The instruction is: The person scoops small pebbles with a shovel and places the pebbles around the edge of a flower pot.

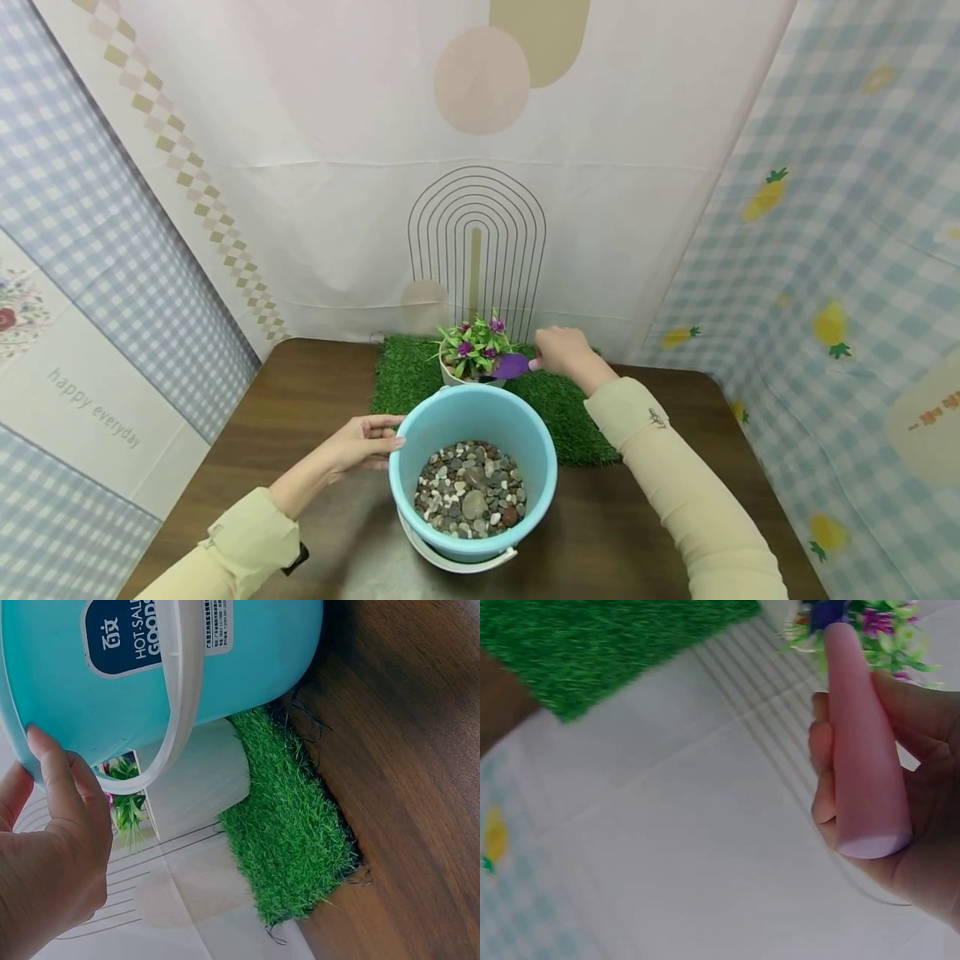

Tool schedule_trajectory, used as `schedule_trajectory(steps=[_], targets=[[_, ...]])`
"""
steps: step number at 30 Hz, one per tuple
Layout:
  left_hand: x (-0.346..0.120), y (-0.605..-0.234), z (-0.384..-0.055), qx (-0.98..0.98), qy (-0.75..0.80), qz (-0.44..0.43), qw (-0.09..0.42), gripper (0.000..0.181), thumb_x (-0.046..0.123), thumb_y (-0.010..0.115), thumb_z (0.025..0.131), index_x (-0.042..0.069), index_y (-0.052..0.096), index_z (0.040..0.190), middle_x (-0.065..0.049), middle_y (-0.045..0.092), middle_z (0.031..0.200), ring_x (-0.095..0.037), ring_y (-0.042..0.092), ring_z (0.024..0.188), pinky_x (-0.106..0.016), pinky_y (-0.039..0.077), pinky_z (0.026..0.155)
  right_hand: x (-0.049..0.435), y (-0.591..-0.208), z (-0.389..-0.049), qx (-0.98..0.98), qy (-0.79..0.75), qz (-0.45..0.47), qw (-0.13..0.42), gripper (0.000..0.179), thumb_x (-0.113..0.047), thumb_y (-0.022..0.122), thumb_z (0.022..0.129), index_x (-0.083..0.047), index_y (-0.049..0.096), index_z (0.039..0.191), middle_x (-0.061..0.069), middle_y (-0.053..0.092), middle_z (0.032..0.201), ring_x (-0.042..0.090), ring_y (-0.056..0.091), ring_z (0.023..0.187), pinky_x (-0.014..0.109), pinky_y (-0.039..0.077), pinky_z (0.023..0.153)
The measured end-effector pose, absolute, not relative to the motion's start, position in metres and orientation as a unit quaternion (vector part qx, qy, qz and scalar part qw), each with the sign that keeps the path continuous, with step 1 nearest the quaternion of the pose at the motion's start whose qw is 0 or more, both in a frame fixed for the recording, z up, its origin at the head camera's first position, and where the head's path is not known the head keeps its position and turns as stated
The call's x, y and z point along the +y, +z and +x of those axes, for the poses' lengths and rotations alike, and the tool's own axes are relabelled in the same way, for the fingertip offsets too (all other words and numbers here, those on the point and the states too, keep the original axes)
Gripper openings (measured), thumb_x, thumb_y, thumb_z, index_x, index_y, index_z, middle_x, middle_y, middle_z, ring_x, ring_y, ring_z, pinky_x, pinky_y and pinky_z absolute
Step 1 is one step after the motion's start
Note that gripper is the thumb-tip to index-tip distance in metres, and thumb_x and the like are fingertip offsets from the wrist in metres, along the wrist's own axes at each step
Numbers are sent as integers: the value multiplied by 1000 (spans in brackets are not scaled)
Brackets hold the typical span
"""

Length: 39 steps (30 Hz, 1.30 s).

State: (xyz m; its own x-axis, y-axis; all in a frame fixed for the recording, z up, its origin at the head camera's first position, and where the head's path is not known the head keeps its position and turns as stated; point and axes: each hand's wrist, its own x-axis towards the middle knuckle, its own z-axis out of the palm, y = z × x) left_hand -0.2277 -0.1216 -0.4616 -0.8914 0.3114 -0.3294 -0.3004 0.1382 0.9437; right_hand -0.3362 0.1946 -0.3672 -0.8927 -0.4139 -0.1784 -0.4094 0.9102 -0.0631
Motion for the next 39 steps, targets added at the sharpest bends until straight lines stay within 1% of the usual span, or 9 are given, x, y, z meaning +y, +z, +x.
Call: schedule_trajectory(steps=[2,5,10,13,21,28,32,36,39], targets=[[-121,-461,-228,717,657,2,234,54,10,65,89,-6,44,136,-3,61,90,-8,65,72,-27,62,72,187,-361,-337,973,5,-207,100,29,-29,65,88,-10,64,67,1,57,61,13,41,54,23,33,48],[-121,-460,-228,715,658,1,235,54,9,65,89,-6,44,136,-3,61,90,-8,65,71,-27,62,72,177,-352,-338,973,38,-205,99,32,-28,69,86,-12,56,62,-3,50,59,11,39,53,22,34,47],[-120,-459,-227,712,662,7,236,55,9,64,89,-7,42,137,-3,61,90,-8,65,71,-27,62,72,165,-338,-338,972,89,-200,86,27,-28,73,82,-10,60,67,1,61,69,17,54,62,31,53,57],[-120,-459,-227,711,662,6,236,55,9,64,89,-7,42,137,-3,61,89,-7,65,71,-26,62,71,162,-333,-338,971,98,-198,87,25,-28,73,82,-9,62,70,4,65,76,20,59,68,35,57,63],[-120,-458,-228,714,660,2,233,54,9,65,89,-6,44,136,-3,62,89,-7,65,71,-26,62,71,166,-330,-337,970,95,-205,91,22,-28,73,82,-9,64,76,5,65,81,20,60,70,34,57,62],[-119,-460,-228,717,658,1,231,52,9,64,89,-6,45,135,-3,62,90,-8,65,71,-26,62,70,174,-328,-337,968,98,-211,96,24,-30,72,83,-10,64,74,4,64,77,18,59,66,31,55,58],[-120,-461,-228,720,655,1,229,52,9,64,89,-6,45,135,-3,62,89,-8,65,70,-26,62,70,180,-317,-330,966,99,-217,103,25,-30,71,84,-11,63,69,1,63,71,15,55,61,28,50,53],[-119,-461,-227,721,654,0,228,52,9,64,89,-6,45,135,-4,62,89,-8,65,70,-25,62,69,185,-301,-316,964,89,-235,81,23,-30,71,83,-10,68,73,1,67,74,15,57,63,31,52,56],[-120,-460,-226,720,656,1,228,52,9,64,89,-6,46,135,-4,62,89,-8,65,70,-25,62,69,188,-293,-303,960,69,-267,41,21,-30,71,83,-9,72,80,2,70,80,19,62,68,37,56,61]])
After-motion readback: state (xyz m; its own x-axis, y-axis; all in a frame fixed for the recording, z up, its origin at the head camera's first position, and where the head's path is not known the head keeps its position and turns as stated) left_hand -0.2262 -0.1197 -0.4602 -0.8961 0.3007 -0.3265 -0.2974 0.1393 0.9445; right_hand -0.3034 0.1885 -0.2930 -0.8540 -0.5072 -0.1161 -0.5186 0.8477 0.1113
